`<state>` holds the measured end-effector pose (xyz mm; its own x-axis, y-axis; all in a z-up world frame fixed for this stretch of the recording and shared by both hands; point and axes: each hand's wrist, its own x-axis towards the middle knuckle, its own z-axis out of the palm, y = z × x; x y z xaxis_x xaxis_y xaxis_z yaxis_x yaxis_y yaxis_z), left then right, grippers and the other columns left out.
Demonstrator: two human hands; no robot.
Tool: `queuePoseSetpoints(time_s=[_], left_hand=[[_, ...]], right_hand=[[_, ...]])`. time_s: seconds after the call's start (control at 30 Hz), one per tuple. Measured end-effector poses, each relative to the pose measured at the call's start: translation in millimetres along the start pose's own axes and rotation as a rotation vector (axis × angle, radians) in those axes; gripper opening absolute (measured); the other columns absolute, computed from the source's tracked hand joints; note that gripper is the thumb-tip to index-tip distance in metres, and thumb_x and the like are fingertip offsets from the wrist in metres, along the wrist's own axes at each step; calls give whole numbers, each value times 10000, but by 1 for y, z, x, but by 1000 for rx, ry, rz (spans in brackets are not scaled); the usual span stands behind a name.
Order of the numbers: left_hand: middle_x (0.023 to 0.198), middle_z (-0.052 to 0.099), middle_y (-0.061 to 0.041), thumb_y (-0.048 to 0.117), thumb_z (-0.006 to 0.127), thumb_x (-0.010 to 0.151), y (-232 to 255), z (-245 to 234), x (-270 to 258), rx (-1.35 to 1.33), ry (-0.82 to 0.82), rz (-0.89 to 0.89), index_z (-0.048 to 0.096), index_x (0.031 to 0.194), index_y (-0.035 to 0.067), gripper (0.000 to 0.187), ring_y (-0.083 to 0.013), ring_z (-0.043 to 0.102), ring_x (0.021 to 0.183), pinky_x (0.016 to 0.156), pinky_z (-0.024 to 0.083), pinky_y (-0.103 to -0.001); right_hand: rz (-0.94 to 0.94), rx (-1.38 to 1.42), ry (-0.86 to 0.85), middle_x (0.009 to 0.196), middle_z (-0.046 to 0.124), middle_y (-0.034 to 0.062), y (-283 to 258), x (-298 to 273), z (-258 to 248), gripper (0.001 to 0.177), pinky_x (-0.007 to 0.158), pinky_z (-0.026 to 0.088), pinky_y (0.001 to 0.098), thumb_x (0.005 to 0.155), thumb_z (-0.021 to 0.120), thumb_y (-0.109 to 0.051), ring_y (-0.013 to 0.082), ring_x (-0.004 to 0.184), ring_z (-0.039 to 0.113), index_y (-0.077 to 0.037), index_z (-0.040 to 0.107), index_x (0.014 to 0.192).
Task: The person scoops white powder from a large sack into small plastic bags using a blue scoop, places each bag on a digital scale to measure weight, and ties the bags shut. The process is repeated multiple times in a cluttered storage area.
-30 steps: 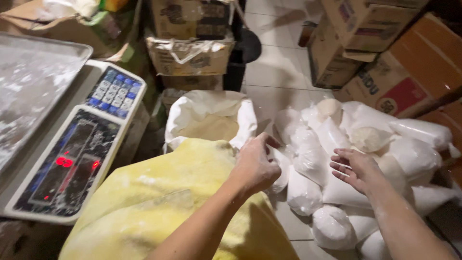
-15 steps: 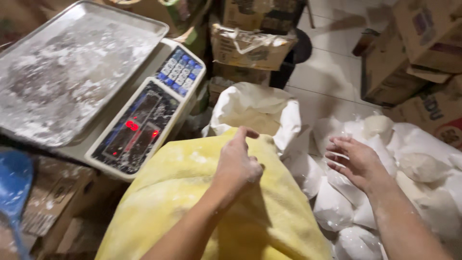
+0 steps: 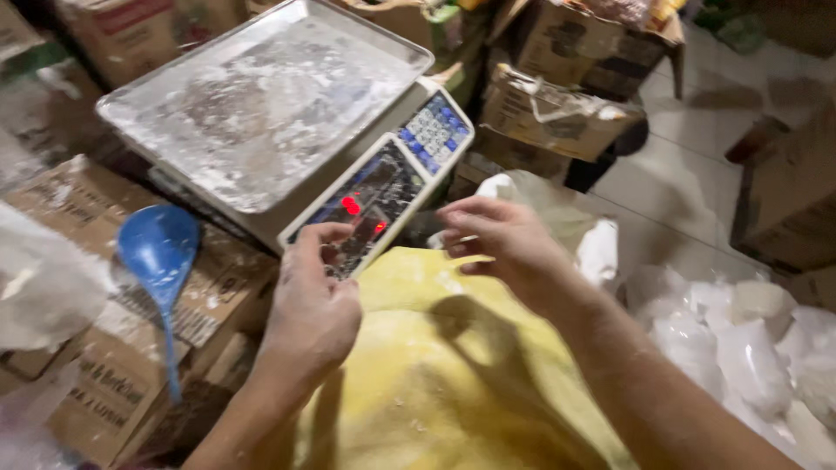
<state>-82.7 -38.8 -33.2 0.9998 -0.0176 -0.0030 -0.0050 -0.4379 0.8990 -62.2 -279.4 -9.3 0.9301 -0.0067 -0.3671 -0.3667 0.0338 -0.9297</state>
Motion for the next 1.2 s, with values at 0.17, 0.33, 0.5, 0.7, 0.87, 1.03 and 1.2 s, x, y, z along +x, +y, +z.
queuePoseSetpoints(time_s=[0.17,0.33,0.5,0.7,0.87,1.03,1.2], left_hand=[[1041,644,-102,1,617,832,-18,-48,-16,-44,265,26,608,1199,70,374,-233,670,920,823,544,-363],[1059,674,-127,15,598,979,-41,-96,-40,9,582,65,663,1146,32,181,-246,669,960,868,522,-375],[1169,601,-144,-36,594,933,-61,-131,-61,-7,735,166,605,1204,-6,273,-260,611,1059,959,494,-369],[1155,594,-141,-45,601,986,-85,-150,-84,101,882,150,581,1261,-9,278,-252,547,1119,1017,452,-387],[1208,557,-148,9,561,1016,-112,-147,-102,-51,905,109,529,1310,0,296,-245,571,1102,956,481,-373],[1210,612,-189,15,620,1023,-144,-143,-108,188,896,114,569,1270,-15,254,-328,573,1094,949,477,-435],[1203,613,-171,46,613,1043,-153,-141,-107,86,850,80,558,1269,-21,242,-314,615,1116,958,480,-413]], right_hand=[[-47,-229,-451,968,748,7,12,-3,134,310,654,583,273,945,650,-297,104,844,705,-80,724,1154],[140,-125,-611,950,731,77,33,-3,224,341,653,594,276,960,646,-292,134,782,701,-20,701,1159],[249,33,-852,955,708,94,74,-5,285,437,684,583,278,1006,689,-350,142,774,690,66,679,1139],[238,-309,-860,819,694,73,93,0,342,447,549,534,296,920,722,-401,131,685,660,43,710,976],[192,-499,-608,756,705,90,77,-16,358,485,533,547,297,906,706,-452,145,614,650,23,771,979],[-18,-559,-470,814,764,31,42,-13,319,302,577,547,272,866,698,-307,105,630,661,-69,808,1016],[-80,-315,-394,928,781,53,-5,6,226,280,666,624,239,887,687,-244,138,748,757,-34,761,1057]])
